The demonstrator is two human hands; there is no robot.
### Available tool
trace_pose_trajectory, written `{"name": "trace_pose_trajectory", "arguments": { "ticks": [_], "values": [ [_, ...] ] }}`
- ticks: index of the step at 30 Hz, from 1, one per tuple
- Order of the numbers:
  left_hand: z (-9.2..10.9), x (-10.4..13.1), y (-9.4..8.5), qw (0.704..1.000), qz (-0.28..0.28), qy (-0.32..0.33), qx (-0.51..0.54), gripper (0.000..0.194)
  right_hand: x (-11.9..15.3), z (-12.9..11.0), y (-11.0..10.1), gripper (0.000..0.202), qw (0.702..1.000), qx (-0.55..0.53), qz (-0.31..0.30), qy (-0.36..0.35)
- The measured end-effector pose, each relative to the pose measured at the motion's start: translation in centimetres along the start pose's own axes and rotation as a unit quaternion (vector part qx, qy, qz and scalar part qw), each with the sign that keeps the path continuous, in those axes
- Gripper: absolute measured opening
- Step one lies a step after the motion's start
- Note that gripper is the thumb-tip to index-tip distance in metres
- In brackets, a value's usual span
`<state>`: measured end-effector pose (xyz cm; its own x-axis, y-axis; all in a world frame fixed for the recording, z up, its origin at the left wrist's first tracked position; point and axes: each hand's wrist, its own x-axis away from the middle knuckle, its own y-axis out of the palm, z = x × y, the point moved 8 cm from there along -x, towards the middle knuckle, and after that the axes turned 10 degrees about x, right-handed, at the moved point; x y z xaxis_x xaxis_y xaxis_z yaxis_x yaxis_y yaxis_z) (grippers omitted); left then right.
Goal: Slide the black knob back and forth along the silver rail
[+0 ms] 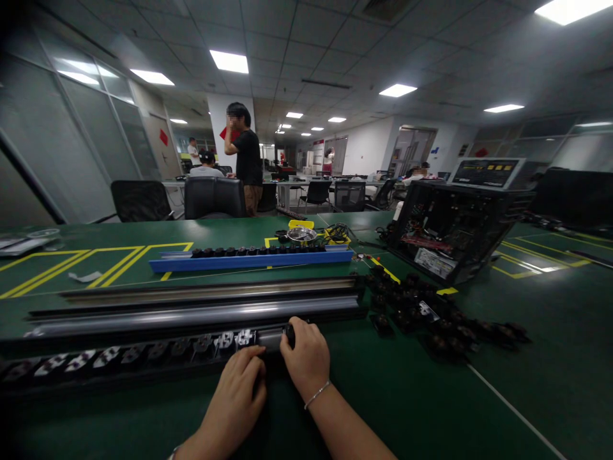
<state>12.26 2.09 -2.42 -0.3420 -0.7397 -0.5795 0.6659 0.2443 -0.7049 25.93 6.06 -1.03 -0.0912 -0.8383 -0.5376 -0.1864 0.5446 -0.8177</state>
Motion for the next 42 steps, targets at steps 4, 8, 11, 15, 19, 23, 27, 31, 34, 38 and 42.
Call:
{"name": "trace_pose_trajectory", "arguments": {
  "ticks": [4,8,11,15,19,23,27,31,34,38,42],
  "values": [
    [-0.1,0.0,0.0,1.0,-0.008,-0.006,0.0,0.029,-0.1,0.7,0.0,0.019,1.0,-0.005,-0.001,0.014],
    [0.0,0.0,0.0,1.0,-0.006,-0.002,-0.006,0.033,-0.2,1.4,-0.1,0.017,0.999,0.002,-0.006,0.034],
    [-0.1,0.1,0.2,1.0,-0.008,-0.003,-0.014,0.036,-0.3,2.0,-0.3,0.016,0.999,0.012,-0.011,0.05],
    [-0.2,0.1,0.2,1.0,-0.007,-0.007,-0.018,0.038,-0.6,2.7,-0.6,0.013,0.997,0.02,-0.013,0.067],
    [-0.2,0.1,0.2,1.0,-0.008,-0.007,-0.017,0.038,-0.8,3.7,-0.6,0.011,0.996,0.023,-0.021,0.084],
    [-0.2,0.1,0.2,1.0,-0.011,-0.004,-0.008,0.038,-1.1,4.9,-0.7,0.013,0.994,0.03,-0.026,0.103],
    [-0.2,0.2,0.1,1.0,-0.013,-0.004,-0.005,0.037,-1.2,5.7,-0.7,0.013,0.992,0.036,-0.028,0.115],
    [-0.2,0.2,0.1,1.0,-0.015,-0.003,-0.006,0.037,-1.6,6.1,-1.1,0.013,0.993,0.044,-0.017,0.111],
    [-0.3,0.2,0.1,1.0,-0.009,0.0,-0.001,0.036,-2.0,7.5,-1.7,0.017,0.989,0.069,-0.017,0.127],
    [-0.4,0.2,0.1,1.0,-0.007,-0.002,0.006,0.036,-2.4,11.5,-2.4,0.025,0.977,0.115,-0.052,0.172],
    [-0.7,-0.2,0.1,1.0,-0.015,-0.002,0.012,0.037,-2.1,16.1,-2.4,0.027,0.951,0.16,-0.143,0.222]
  ]
}}
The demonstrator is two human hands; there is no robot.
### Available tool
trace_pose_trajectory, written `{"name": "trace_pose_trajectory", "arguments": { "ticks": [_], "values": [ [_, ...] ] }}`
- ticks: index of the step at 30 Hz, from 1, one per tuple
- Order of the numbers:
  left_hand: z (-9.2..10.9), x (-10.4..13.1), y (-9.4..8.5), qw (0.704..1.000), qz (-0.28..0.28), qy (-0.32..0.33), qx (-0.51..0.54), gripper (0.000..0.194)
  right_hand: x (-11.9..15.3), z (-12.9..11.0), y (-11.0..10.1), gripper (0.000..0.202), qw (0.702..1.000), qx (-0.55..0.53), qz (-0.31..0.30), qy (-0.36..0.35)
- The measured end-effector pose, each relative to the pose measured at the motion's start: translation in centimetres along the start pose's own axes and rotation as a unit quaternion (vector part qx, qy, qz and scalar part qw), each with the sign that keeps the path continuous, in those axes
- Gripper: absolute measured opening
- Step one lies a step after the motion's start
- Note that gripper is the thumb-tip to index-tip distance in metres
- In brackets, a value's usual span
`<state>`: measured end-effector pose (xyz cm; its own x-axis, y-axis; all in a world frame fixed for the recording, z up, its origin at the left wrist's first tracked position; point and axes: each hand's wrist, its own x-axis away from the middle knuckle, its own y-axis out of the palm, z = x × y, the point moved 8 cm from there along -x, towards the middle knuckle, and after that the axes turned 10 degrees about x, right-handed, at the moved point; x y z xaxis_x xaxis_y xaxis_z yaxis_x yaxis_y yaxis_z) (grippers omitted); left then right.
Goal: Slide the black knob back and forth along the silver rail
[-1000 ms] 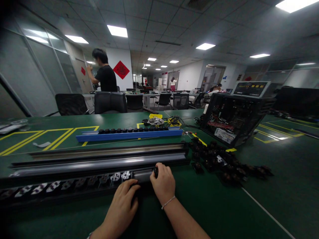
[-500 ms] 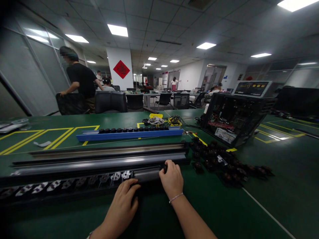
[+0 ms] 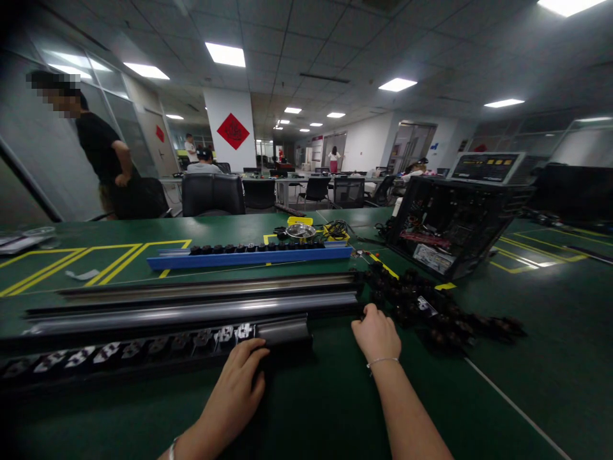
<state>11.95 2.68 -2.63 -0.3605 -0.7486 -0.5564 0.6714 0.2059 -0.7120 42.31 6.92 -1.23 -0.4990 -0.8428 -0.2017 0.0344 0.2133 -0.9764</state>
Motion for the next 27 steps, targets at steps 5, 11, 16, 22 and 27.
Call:
{"name": "trace_pose_trajectory", "arguments": {
  "ticks": [5,11,16,22,27],
  "values": [
    [-0.2,-0.4,0.0,1.0,-0.016,0.008,0.006,0.039,-1.0,3.3,1.1,0.033,0.997,0.028,-0.047,0.048],
    [0.4,-0.2,-0.2,0.998,-0.051,0.005,-0.029,0.045,-0.4,2.3,-0.1,0.033,0.998,0.039,0.035,0.031],
    [-0.6,1.1,-2.0,0.994,-0.041,-0.003,-0.097,0.052,3.2,-6.7,-2.7,0.028,0.966,-0.076,0.165,-0.187],
    [-2.2,2.4,-3.0,0.993,-0.034,-0.014,-0.116,0.054,9.9,-18.8,-1.6,0.034,0.894,-0.246,0.09,-0.364],
    [-2.0,1.9,-2.9,0.996,-0.01,-0.03,-0.086,0.05,11.7,-22.5,-1.0,0.031,0.896,-0.239,0.04,-0.372]
  ]
}}
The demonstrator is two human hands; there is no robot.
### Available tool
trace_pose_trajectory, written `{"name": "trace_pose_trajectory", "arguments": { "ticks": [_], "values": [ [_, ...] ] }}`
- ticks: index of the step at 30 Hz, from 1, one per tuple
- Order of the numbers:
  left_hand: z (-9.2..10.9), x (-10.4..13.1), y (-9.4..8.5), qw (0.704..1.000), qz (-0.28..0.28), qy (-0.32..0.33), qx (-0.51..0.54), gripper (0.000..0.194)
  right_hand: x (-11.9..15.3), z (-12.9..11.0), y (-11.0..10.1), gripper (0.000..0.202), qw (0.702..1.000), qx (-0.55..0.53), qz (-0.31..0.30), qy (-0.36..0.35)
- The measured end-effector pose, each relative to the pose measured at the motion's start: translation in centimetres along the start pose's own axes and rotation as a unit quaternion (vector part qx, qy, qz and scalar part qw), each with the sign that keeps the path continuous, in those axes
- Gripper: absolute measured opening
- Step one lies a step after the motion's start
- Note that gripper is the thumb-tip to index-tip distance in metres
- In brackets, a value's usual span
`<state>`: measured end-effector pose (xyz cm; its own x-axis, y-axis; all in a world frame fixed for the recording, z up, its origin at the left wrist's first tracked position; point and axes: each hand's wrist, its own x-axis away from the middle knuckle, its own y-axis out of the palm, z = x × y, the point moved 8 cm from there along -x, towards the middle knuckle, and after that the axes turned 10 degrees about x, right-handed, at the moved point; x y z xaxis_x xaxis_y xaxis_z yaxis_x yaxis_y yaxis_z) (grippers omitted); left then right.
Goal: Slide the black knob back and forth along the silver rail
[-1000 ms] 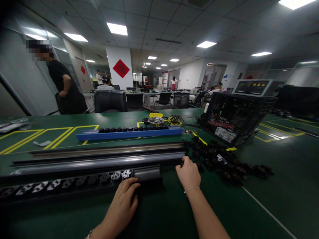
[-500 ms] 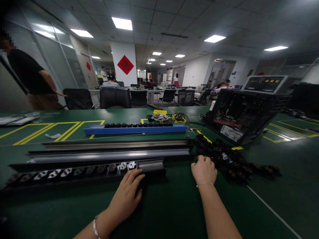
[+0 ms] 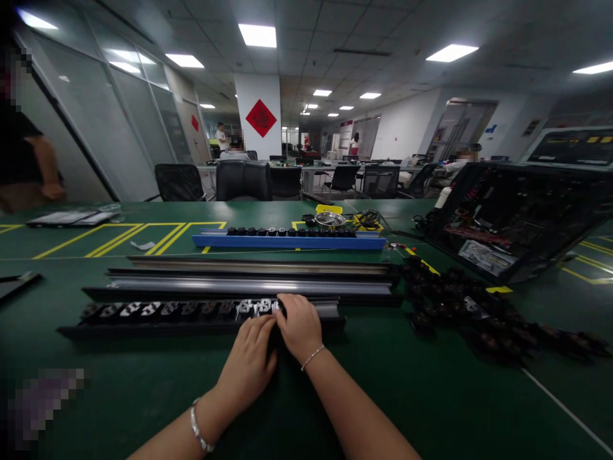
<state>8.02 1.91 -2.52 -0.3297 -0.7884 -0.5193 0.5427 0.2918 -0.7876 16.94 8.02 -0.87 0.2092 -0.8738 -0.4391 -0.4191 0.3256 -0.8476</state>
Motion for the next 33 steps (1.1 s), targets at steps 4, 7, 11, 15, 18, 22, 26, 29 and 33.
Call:
{"name": "trace_pose_trajectory", "arguments": {
  "ticks": [4,7,11,15,18,22,26,29,33],
  "values": [
    [0.0,-0.3,-0.3,1.0,0.019,-0.009,0.016,0.047,-0.1,0.3,-0.1,0.027,1.0,0.016,0.008,0.023],
    [-0.1,-0.4,-0.3,1.0,0.013,-0.013,0.021,0.046,0.1,0.4,-0.2,0.026,0.999,0.025,0.028,0.028],
    [-0.3,-0.3,-0.2,1.0,0.012,-0.01,0.025,0.046,0.3,0.7,-0.2,0.027,0.997,0.039,0.05,0.035],
    [-0.5,-0.3,-0.1,0.999,0.013,-0.012,0.027,0.044,0.6,1.7,-0.7,0.027,0.996,0.047,0.06,0.047],
    [-0.6,-0.3,0.0,1.0,0.012,-0.01,0.023,0.043,0.7,2.5,-1.2,0.026,0.995,0.053,0.066,0.059],
    [-0.6,-0.4,-0.2,1.0,0.009,-0.012,0.021,0.044,0.9,3.1,-1.5,0.027,0.993,0.064,0.069,0.068],
    [-0.4,-0.5,-0.6,1.0,0.012,-0.01,0.023,0.042,0.9,3.2,-1.6,0.027,0.992,0.075,0.07,0.074],
    [-0.3,-0.6,-0.8,1.0,0.015,-0.009,0.024,0.041,1.0,3.4,-1.8,0.026,0.99,0.083,0.076,0.08],
    [-0.4,-0.6,-0.7,1.0,0.015,-0.008,0.023,0.042,1.1,4.5,-2.3,0.023,0.986,0.098,0.089,0.099]
  ]
}}
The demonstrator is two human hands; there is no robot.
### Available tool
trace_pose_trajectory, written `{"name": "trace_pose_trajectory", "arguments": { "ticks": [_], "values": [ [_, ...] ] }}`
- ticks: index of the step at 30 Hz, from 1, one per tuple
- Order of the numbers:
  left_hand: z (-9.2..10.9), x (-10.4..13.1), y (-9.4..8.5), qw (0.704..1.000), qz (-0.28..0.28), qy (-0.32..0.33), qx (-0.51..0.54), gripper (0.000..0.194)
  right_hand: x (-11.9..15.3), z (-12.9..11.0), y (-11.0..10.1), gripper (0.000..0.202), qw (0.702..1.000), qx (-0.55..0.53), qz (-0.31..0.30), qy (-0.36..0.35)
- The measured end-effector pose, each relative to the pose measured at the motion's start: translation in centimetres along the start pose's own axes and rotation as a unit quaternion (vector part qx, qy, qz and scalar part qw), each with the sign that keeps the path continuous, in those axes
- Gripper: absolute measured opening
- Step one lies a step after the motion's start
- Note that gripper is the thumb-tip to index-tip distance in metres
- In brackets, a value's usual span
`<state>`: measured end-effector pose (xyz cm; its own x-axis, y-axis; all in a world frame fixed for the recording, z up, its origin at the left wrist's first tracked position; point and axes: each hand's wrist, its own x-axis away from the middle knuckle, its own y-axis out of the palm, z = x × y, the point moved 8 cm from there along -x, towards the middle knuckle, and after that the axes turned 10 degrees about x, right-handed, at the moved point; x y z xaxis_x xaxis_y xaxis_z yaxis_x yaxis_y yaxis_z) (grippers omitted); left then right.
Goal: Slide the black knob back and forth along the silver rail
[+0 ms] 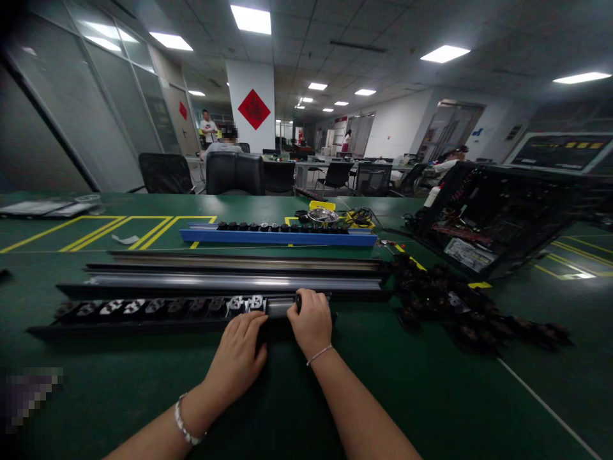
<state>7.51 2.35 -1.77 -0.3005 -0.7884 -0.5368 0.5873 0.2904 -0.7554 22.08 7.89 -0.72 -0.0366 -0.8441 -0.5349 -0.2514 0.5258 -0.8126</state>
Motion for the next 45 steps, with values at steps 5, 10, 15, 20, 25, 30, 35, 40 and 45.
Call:
{"name": "trace_pose_trajectory", "arguments": {
  "ticks": [5,10,15,20,25,30,35,40,45],
  "values": [
    [-0.2,0.2,0.3,1.0,-0.004,0.0,-0.001,0.042,-0.1,0.8,-0.3,0.018,1.0,0.016,0.004,0.017],
    [-0.1,0.1,0.0,1.0,0.005,0.001,-0.006,0.042,-0.2,1.1,-0.4,0.014,1.0,0.017,-0.013,0.016],
    [0.0,0.1,-0.1,1.0,0.005,0.001,-0.006,0.041,-0.1,2.2,-0.4,0.017,0.999,0.02,-0.025,0.037],
    [-0.2,0.2,0.1,1.0,0.002,0.0,-0.01,0.042,-0.1,3.3,-0.5,0.023,0.996,0.037,-0.024,0.073],
    [-0.2,0.2,0.1,1.0,0.006,0.008,-0.014,0.043,-0.2,4.4,-0.8,0.022,0.995,0.045,-0.018,0.089],
    [-0.4,0.2,0.1,1.0,0.003,0.009,-0.009,0.043,-0.5,6.1,-1.2,0.023,0.992,0.061,-0.006,0.112],
    [-0.5,0.4,0.2,1.0,0.007,0.014,-0.006,0.043,-0.6,8.4,-1.6,0.023,0.985,0.087,-0.009,0.145],
    [-0.6,0.4,0.1,1.0,0.012,0.011,-0.002,0.042,-0.8,10.7,-1.8,0.024,0.977,0.116,-0.023,0.178],
    [-0.6,0.4,0.2,1.0,0.005,0.01,0.003,0.041,-0.7,13.1,-3.0,0.025,0.966,0.147,-0.029,0.21]
  ]
}}
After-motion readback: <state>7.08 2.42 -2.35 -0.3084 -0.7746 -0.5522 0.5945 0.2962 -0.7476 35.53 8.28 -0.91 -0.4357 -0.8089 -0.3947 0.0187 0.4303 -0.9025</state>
